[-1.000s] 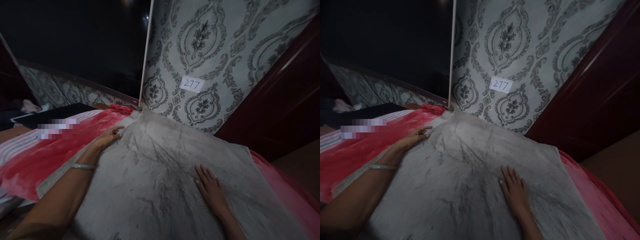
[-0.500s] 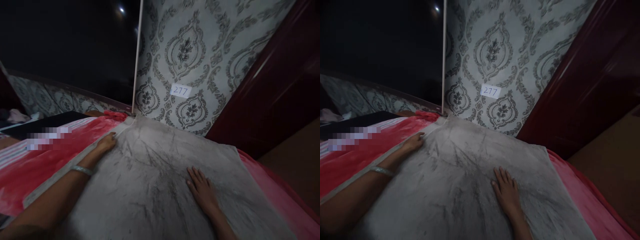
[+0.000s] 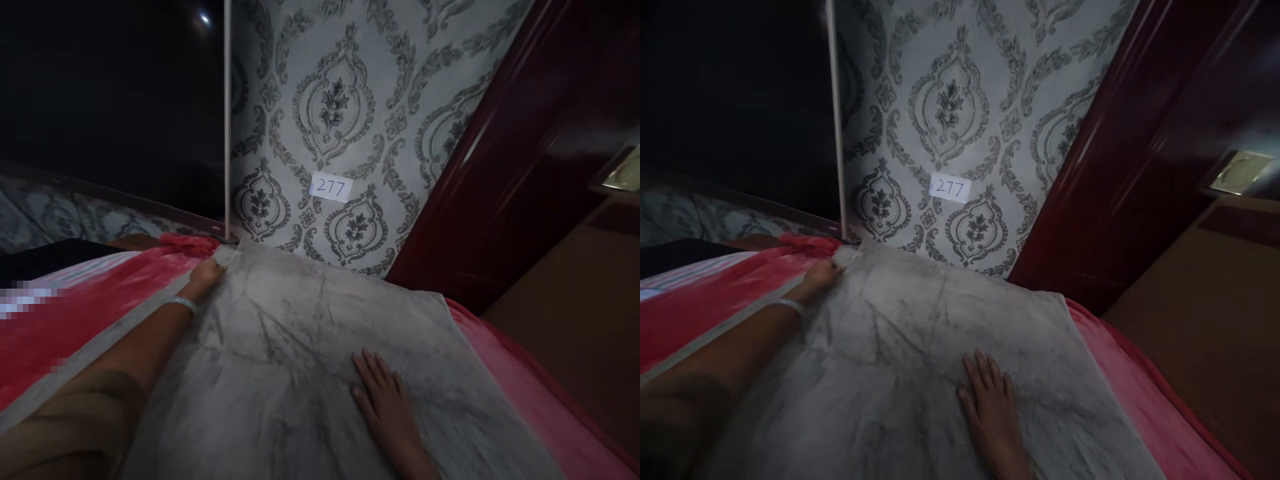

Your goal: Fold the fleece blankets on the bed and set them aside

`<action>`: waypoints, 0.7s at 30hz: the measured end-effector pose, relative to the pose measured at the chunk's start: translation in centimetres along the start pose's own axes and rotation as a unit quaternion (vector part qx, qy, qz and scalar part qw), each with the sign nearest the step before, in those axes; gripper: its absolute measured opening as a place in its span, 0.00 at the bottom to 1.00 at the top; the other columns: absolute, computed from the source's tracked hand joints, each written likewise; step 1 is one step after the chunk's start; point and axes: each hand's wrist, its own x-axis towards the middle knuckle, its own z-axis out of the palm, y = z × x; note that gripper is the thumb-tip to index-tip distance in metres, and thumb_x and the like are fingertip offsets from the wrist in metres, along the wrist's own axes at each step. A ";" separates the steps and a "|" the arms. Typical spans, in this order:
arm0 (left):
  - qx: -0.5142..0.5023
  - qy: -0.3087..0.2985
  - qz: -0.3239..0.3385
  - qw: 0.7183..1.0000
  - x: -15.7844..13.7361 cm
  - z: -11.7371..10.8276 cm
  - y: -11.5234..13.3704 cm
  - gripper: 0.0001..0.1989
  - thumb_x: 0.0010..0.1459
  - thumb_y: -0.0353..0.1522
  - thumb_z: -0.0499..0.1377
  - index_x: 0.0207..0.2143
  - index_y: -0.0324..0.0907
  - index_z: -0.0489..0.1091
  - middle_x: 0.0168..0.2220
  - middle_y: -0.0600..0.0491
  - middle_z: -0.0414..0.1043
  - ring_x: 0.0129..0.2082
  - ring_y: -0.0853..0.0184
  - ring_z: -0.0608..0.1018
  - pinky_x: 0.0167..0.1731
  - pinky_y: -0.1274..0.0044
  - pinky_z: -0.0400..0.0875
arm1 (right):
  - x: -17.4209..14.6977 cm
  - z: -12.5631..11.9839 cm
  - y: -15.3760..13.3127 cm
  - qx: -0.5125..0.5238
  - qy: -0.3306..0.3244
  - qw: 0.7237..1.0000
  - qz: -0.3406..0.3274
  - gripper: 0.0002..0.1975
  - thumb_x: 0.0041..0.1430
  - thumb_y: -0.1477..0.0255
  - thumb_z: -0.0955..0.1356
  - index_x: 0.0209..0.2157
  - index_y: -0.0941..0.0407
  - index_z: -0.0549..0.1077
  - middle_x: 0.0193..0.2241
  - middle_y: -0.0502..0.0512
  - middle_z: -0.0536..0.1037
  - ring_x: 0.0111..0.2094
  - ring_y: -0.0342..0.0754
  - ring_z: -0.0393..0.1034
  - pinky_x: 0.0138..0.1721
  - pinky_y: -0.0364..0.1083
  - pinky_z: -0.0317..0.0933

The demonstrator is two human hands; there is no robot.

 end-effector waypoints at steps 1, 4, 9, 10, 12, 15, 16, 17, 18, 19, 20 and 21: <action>0.004 0.011 0.002 1.000 0.2 0.5 0.2 0.18 0.66 0.39 0.51 0.44 0.34 0.72 0.48 0.38 0.75 0.49 0.55 0.77 0.44 0.68 0.71 | 0.0 0.1 0.1 0.001 0.001 1.000 -0.001 0.29 0.69 0.58 0.55 0.69 0.44 0.54 0.71 0.47 0.49 0.71 0.55 0.41 0.68 0.62 0.44; 0.018 0.040 0.008 0.999 0.6 1.8 0.2 0.19 0.65 0.34 0.46 0.49 0.32 0.69 0.51 0.32 0.73 0.53 0.48 0.76 0.45 0.66 0.70 | 0.0 0.3 0.3 0.001 0.001 1.000 -0.003 0.29 0.69 0.58 0.55 0.69 0.44 0.53 0.71 0.46 0.48 0.72 0.55 0.40 0.68 0.62 0.43; 0.039 0.046 0.021 0.998 0.3 2.1 0.0 0.22 0.65 0.34 0.45 0.51 0.29 0.68 0.48 0.33 0.74 0.49 0.51 0.77 0.43 0.67 0.70 | 0.1 0.0 0.2 0.011 -0.010 1.000 -0.001 0.29 0.69 0.56 0.55 0.70 0.43 0.53 0.71 0.46 0.47 0.72 0.55 0.39 0.69 0.63 0.40; 0.043 0.048 0.025 0.998 0.1 1.9 0.1 0.22 0.65 0.35 0.44 0.52 0.29 0.68 0.48 0.33 0.74 0.48 0.52 0.78 0.43 0.68 0.70 | 0.0 -0.1 -0.1 0.015 -0.015 1.000 0.001 0.29 0.69 0.56 0.55 0.70 0.43 0.53 0.71 0.46 0.47 0.72 0.55 0.38 0.69 0.63 0.40; 0.056 0.065 0.042 0.995 -0.4 1.4 0.7 0.24 0.65 0.34 0.42 0.55 0.27 0.66 0.51 0.32 0.71 0.50 0.51 0.76 0.45 0.66 0.70 | -0.3 -0.6 -0.6 0.029 -0.018 0.999 0.008 0.29 0.69 0.57 0.55 0.70 0.43 0.53 0.71 0.45 0.47 0.72 0.55 0.38 0.69 0.63 0.39; 0.070 0.096 0.105 0.987 -0.9 0.8 1.8 0.26 0.64 0.33 0.41 0.60 0.32 0.63 0.60 0.34 0.64 0.60 0.49 0.67 0.55 0.63 0.65 | -0.4 -1.7 -0.8 0.057 -0.023 0.998 0.010 0.29 0.69 0.58 0.57 0.70 0.44 0.53 0.71 0.46 0.46 0.72 0.56 0.37 0.69 0.64 0.37; 0.072 0.098 0.120 0.985 -0.8 0.7 2.1 0.27 0.64 0.34 0.42 0.60 0.33 0.63 0.61 0.35 0.63 0.62 0.49 0.65 0.57 0.62 0.64 | -0.2 -2.2 -0.5 0.067 -0.034 0.997 0.000 0.29 0.68 0.59 0.58 0.69 0.44 0.55 0.71 0.48 0.47 0.72 0.57 0.38 0.69 0.64 0.38; 0.071 0.093 0.121 0.986 -0.5 0.6 2.3 0.27 0.64 0.35 0.42 0.59 0.31 0.65 0.60 0.34 0.64 0.61 0.47 0.65 0.56 0.61 0.65 | 0.3 -2.8 0.0 0.080 -0.045 0.996 -0.016 0.29 0.67 0.60 0.60 0.68 0.46 0.57 0.71 0.50 0.50 0.71 0.57 0.41 0.69 0.63 0.40; 0.068 0.083 0.108 0.988 -0.1 0.6 2.4 0.27 0.63 0.37 0.43 0.56 0.28 0.67 0.58 0.31 0.67 0.59 0.45 0.67 0.54 0.60 0.67 | 0.9 -3.5 0.8 0.094 -0.048 0.994 -0.033 0.29 0.67 0.61 0.60 0.68 0.48 0.60 0.70 0.52 0.54 0.70 0.57 0.46 0.68 0.61 0.43; 0.062 0.072 0.087 0.992 0.4 0.5 2.5 0.28 0.63 0.38 0.44 0.52 0.24 0.69 0.53 0.28 0.70 0.56 0.43 0.70 0.50 0.59 0.69 | 1.8 -4.2 1.7 0.106 -0.038 0.993 -0.047 0.28 0.67 0.61 0.60 0.67 0.50 0.62 0.68 0.54 0.58 0.69 0.56 0.51 0.67 0.59 0.46; 0.053 0.063 0.068 0.994 1.1 0.4 2.5 0.29 0.62 0.39 0.45 0.47 0.22 0.72 0.48 0.26 0.72 0.52 0.42 0.73 0.46 0.58 0.71 | 2.9 -4.9 2.7 0.111 -0.017 0.992 -0.050 0.28 0.67 0.62 0.59 0.66 0.52 0.63 0.67 0.56 0.61 0.67 0.55 0.54 0.67 0.56 0.49; 0.039 0.056 0.057 0.996 1.7 0.4 2.5 0.29 0.61 0.40 0.45 0.43 0.20 0.73 0.43 0.26 0.74 0.48 0.41 0.75 0.43 0.57 0.72 | 4.2 -5.5 3.7 0.107 0.011 0.993 -0.039 0.28 0.68 0.63 0.58 0.66 0.54 0.63 0.66 0.58 0.63 0.67 0.54 0.56 0.66 0.55 0.50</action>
